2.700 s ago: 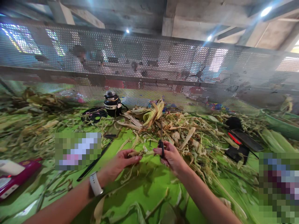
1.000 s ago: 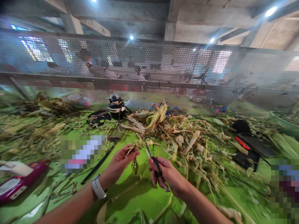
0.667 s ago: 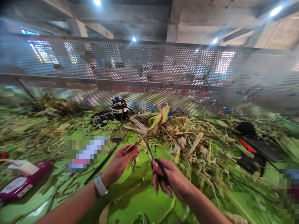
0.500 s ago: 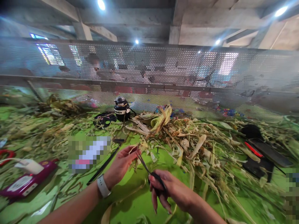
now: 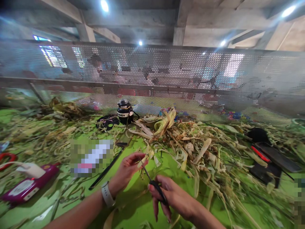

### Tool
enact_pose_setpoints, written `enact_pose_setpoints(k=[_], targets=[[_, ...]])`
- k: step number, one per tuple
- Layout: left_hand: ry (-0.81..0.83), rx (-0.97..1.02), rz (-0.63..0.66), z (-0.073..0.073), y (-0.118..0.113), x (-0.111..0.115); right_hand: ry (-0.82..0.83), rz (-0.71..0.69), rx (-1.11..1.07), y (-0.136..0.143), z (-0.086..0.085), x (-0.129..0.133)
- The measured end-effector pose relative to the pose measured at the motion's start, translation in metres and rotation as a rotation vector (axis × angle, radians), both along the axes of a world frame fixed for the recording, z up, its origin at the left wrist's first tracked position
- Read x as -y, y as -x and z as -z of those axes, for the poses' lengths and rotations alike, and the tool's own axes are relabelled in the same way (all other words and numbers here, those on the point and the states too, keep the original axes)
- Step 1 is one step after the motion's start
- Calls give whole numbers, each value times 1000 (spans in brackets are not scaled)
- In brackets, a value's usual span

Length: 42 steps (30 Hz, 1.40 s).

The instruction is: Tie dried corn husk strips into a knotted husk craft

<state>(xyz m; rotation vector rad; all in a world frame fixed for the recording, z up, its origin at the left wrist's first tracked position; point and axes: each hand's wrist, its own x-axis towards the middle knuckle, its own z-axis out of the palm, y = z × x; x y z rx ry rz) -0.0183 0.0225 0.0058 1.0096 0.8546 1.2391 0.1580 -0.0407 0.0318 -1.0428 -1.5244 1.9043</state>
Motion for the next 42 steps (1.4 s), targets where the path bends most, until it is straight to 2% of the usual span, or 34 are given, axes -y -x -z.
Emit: enact_pose_setpoints(k=[10,18,34,42], targets=[[-24,-31,33,3,2,-1,-9,-2,37,-4,6,-1],[1,-71,10,-4,0,2,-9,11,53,-5,3,-4],[-27,-94,41,-1,1,1,8,15,66,-3,1,-3],[5,-72,6,-5,0,4,-31,50,101,1,3,-3]])
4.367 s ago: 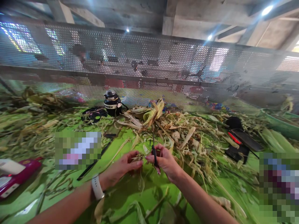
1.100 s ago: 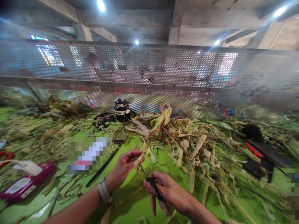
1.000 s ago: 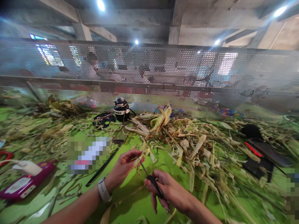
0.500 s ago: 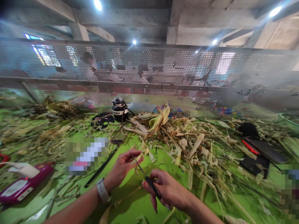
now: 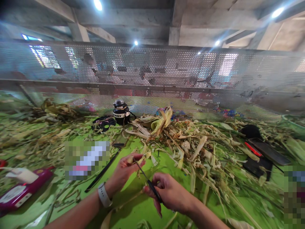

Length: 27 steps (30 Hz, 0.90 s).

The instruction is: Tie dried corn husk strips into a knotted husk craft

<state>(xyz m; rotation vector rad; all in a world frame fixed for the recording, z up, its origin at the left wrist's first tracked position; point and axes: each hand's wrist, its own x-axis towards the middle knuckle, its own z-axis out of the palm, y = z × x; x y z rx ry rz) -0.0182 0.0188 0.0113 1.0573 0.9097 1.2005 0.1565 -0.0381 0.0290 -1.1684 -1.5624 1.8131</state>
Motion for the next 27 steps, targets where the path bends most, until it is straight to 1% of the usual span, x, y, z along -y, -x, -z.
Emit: enact_pose_setpoints(k=[3,5,7,9,11,13,15,17,20,23,25,27], targets=[[64,69,35,5,0,-2,-2,-21,20,2,1,1],[72,104,59,9,1,-4,0,-42,30,1,0,2],[73,132,78,13,1,-5,-29,-33,12,-3,-2,1],[100,191,84,14,2,-5,-106,23,-15,-9,-6,-2],[154,279,75,13,2,-5,-187,119,-12,-16,-8,-9],[223,347,72,10,3,-6,-234,230,39,-25,-8,-19],[293,375,85,8,4,-6,-252,309,157,-32,-4,-29],[334,385,93,6,5,-7,-279,324,326,-39,3,-37],[347,403,86,5,5,-7,-468,319,688,-44,13,-40],[352,407,86,4,5,-5,-629,327,1006,-45,15,-38],[349,406,103,4,5,-4,-665,310,1120,-45,14,-37],[351,400,132,3,4,-3,-639,287,1182,-45,12,-37]])
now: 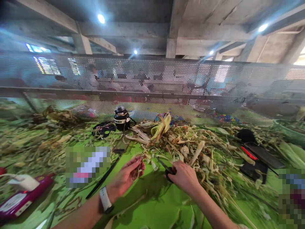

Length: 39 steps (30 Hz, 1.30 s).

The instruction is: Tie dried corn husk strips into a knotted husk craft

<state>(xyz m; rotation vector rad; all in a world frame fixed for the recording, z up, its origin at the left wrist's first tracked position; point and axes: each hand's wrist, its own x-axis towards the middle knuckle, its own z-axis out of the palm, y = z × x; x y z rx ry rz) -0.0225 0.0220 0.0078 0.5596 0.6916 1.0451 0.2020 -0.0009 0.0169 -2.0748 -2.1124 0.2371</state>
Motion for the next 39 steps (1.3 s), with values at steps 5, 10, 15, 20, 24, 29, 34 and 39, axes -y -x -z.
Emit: enact_pose_setpoints(k=[5,10,15,20,24,29,34,39], targets=[[-19,-16,40,0,-3,4,98,18,-19,-5,0,-3],[-53,-39,65,4,-6,8,63,-51,-185,-5,-4,-2],[-131,-94,164,12,-12,12,54,-223,-751,17,-11,1],[-206,-129,227,13,-17,15,-37,-242,-787,39,-12,-3],[-193,-106,233,10,-15,17,-113,-246,-708,42,-11,-10],[-207,-200,184,7,-14,16,-81,-295,-706,48,-12,-10],[-354,-372,117,10,-16,14,-81,-274,-755,58,-7,-5],[-508,-472,136,15,-13,15,-105,-259,-778,62,-2,0]])
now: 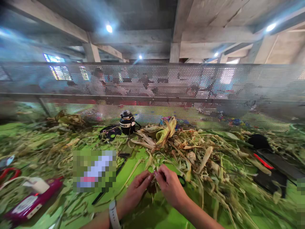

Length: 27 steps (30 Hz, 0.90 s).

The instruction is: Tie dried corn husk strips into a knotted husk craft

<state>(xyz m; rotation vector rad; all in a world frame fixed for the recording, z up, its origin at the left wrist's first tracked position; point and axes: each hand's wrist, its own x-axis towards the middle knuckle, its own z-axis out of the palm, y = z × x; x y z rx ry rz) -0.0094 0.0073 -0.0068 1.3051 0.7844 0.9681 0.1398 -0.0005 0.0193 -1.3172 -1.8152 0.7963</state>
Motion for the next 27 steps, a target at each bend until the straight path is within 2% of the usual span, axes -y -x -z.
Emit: enact_pose_setpoints(k=[7,13,18,21,24,27], targets=[[-37,29,-39,4,0,-1,-23,0,-14,1,7,2],[-70,-89,-121,6,-1,-1,-18,27,-63,0,16,0],[-132,-165,-159,1,-1,4,1,22,-79,-1,14,1],[-191,-227,-153,1,0,8,42,-27,-16,-3,14,5],[-232,-280,-144,6,1,10,1,-80,82,-3,20,7],[-221,-279,-162,11,2,11,-67,-44,102,-2,26,7]])
